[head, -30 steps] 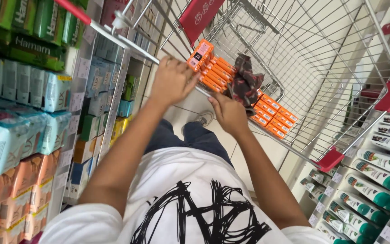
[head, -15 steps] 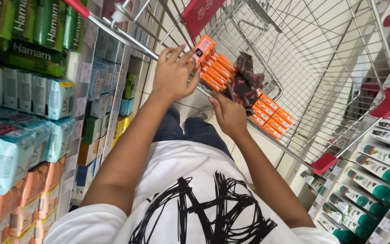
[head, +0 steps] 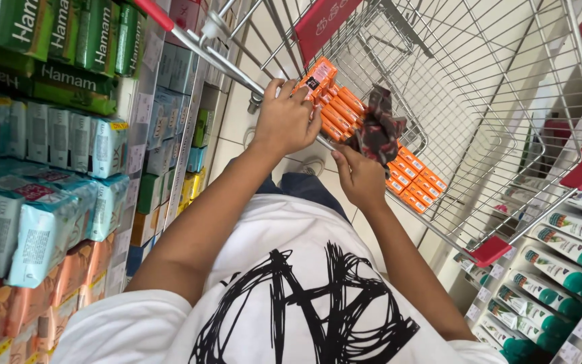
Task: The person is selecting packs of orange soap and placing them into a shopping cart.
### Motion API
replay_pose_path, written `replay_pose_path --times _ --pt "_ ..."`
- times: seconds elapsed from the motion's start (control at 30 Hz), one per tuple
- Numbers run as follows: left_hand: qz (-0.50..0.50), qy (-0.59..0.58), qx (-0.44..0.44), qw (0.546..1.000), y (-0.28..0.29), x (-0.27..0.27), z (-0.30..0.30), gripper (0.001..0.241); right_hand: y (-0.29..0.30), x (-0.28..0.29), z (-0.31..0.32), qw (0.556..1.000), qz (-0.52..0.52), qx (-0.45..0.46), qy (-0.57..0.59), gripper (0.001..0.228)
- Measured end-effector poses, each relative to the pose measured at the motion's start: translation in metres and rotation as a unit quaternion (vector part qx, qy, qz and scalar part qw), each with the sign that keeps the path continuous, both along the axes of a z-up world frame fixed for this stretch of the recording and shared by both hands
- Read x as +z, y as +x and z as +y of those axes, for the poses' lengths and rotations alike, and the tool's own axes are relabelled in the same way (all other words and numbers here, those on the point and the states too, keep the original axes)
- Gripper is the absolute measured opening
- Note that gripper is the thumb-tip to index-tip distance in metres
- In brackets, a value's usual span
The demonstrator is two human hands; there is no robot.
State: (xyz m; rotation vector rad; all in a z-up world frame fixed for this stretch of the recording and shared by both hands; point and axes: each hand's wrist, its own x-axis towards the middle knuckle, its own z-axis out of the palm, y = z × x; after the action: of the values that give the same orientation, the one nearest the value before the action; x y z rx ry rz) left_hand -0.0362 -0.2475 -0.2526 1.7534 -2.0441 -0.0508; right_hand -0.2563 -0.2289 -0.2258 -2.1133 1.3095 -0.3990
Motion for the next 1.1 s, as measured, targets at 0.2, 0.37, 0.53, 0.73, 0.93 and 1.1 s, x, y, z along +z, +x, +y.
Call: replay_pose_path --times 0.2,0.37,0.53,0.73,0.93,1.1 --pt "0.003 -0.019 -0.018 1.0 -0.002 0.002 -0.019 0.037 -0.003 -0.004 -0.007 1.0 0.015 -0.019 -0.016 0.033" --pt "0.021 0.006 -0.036 0.999 0.004 0.002 -0.037 0.04 0.004 -0.004 -0.015 0.999 0.008 -0.035 -0.032 0.031" --pt "0.017 0.007 -0.05 0.999 0.023 0.008 -0.056 0.041 0.026 0.002 -0.027 0.997 -0.005 -0.062 -0.04 0.032" --pt "-0.019 0.0 -0.054 0.998 0.059 -0.007 -0.071 0.037 0.061 -0.007 -0.034 0.996 -0.021 -0.089 0.001 0.034" --pt "-0.103 -0.05 -0.013 0.993 0.05 -0.012 -0.05 0.034 0.058 -0.013 -0.037 0.991 -0.124 -0.037 0.032 0.041" --pt "-0.029 0.067 -0.115 0.991 0.039 0.003 -0.028 0.035 0.066 0.003 -0.018 0.993 -0.059 -0.034 0.093 0.043"
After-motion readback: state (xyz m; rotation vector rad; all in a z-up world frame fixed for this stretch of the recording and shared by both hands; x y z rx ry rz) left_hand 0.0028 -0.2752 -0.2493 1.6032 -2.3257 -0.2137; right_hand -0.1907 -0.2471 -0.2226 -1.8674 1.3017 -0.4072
